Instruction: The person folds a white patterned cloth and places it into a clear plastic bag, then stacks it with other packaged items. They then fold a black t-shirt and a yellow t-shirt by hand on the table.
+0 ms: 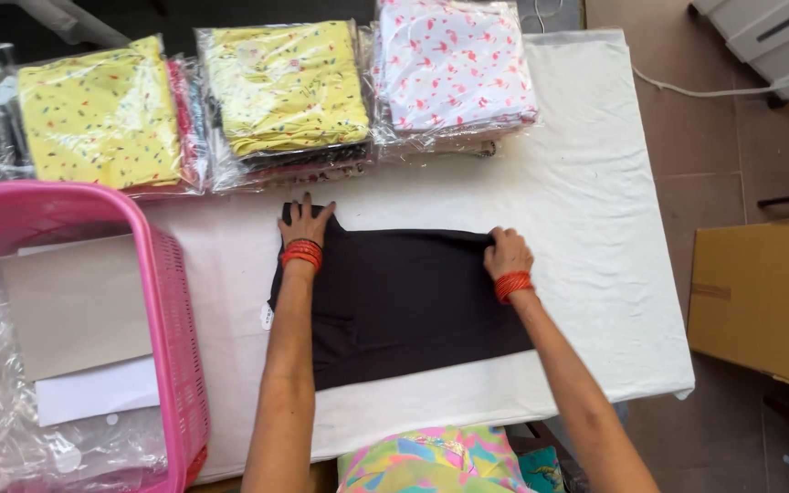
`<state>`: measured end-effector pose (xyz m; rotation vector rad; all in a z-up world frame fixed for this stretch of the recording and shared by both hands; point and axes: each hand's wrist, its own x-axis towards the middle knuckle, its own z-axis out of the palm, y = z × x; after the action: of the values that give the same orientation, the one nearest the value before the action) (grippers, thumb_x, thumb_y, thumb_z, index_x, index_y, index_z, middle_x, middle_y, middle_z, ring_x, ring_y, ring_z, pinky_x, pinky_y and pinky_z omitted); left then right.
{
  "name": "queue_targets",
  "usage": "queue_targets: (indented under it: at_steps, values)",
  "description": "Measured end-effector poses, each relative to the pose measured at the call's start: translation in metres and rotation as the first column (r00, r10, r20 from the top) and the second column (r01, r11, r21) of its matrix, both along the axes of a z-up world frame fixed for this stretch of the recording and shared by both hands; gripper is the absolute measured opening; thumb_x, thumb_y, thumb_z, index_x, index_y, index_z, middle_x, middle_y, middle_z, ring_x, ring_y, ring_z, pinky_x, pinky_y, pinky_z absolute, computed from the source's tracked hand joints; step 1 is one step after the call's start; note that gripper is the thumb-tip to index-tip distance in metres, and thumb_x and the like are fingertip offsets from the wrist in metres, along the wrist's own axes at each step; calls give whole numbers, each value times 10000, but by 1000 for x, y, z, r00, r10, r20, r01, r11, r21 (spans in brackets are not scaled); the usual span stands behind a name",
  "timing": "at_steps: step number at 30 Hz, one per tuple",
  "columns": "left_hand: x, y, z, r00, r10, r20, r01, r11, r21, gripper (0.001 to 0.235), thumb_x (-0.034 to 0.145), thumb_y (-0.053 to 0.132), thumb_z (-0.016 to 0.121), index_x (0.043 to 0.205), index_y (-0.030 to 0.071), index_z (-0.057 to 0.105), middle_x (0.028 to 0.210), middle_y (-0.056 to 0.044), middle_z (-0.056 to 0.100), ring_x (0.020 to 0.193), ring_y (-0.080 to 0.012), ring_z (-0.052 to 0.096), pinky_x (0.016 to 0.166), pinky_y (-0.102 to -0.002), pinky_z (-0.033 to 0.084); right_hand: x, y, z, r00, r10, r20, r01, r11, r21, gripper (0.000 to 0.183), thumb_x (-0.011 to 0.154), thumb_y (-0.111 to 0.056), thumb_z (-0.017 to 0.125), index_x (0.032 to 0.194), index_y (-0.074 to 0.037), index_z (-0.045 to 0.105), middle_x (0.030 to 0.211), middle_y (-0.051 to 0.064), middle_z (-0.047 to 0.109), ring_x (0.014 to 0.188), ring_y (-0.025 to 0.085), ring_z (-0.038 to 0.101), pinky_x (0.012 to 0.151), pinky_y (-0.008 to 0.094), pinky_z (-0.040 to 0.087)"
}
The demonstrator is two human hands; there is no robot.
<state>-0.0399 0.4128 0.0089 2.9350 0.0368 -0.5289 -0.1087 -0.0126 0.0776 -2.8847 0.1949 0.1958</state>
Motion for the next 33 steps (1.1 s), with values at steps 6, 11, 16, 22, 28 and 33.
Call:
queue_targets:
  at_steps: [6,11,16,22,28,33]
  values:
    - [31,5,45,975,-220,-38,221,924,311,293,1008,164,545,1235,308,662,1594,-63,444,1539,-300,308,1172,-740,212,44,-63,-21,993,-101,-57,113,958,262,310,878,-115,665,1186,-148,679,1084,111,705,1001,325,684,863,453,560]
    - [20,20,27,972,-220,80,202,961,186,364,933,71,607,1253,244,626,1462,-82,542,1415,-300,458,1134,-720,235,60,-57,8,989,121,-86,-93,957,274,423,808,-110,672,1226,-170,669,1062,112,717,976,309,679,866,460,521]
    - [12,17,28,986,-166,34,158,973,170,538,865,-14,662,1337,224,568,1362,-103,600,1189,-302,600,1011,-639,350,73,-43,15,972,214,-99,-196,966,170,717,666,-271,872,1330,-131,637,997,169,691,954,390,598,919,568,381]
    - [6,15,67,989,-146,-37,150,963,222,329,786,62,786,1094,149,709,1101,-65,713,1169,-267,609,1100,-596,302,64,-52,-8,980,189,61,-187,982,-42,155,894,-175,766,1048,-184,759,960,11,757,991,260,646,1046,466,379]
    - [-48,28,95,957,-170,236,175,985,3,280,655,48,800,903,127,699,1016,-63,704,1078,-260,618,1061,-642,283,14,-45,30,970,136,200,-149,988,48,149,866,-42,740,972,-147,734,1061,32,720,977,283,668,857,400,506]
    - [-147,27,118,911,-202,360,280,943,-178,339,675,-18,771,926,125,592,906,-35,642,980,-243,642,1083,-530,351,-50,-51,26,984,13,177,-70,944,322,198,893,45,696,1053,-61,648,1157,114,676,880,299,703,726,398,585]
